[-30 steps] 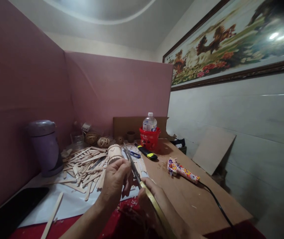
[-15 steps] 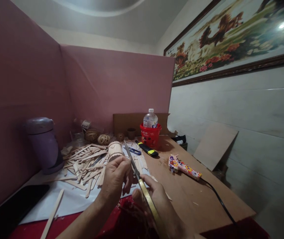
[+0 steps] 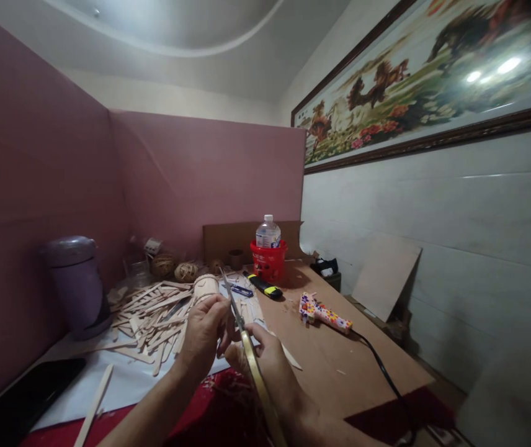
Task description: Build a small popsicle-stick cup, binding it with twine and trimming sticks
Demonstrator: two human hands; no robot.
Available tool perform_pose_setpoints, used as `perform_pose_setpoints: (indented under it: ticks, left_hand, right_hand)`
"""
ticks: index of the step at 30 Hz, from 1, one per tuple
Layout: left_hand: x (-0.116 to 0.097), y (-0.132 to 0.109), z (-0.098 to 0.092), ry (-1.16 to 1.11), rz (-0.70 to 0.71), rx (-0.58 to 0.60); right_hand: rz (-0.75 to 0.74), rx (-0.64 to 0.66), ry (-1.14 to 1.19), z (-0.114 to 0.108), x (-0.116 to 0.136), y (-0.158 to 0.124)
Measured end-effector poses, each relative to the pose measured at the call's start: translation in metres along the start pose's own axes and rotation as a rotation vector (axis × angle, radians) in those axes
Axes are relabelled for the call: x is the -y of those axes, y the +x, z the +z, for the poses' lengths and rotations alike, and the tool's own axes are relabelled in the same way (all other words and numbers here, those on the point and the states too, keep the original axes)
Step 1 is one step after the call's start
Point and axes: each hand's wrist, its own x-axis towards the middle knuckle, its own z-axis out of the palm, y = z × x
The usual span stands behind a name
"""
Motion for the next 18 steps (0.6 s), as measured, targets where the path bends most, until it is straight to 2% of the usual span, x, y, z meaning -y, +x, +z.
perform_pose_setpoints:
  ticks: [6, 12, 18]
  left_hand:
    - [-0.001, -0.001, 0.001, -0.036, -0.028, 0.005]
    - [-0.001, -0.002, 0.003, -0.013, -0.044, 0.009]
    - [-0.002, -0.002, 0.003, -0.04, -0.038, -0.015]
  right_hand:
    - [0.014, -0.013, -0.134, -0.004, -0.007, 0.004]
    - [-0.024, 0.045, -0.086, -0.006, -0.004, -0.001]
    - [-0.032, 0.034, -0.003, -0.004, 0.005, -0.003]
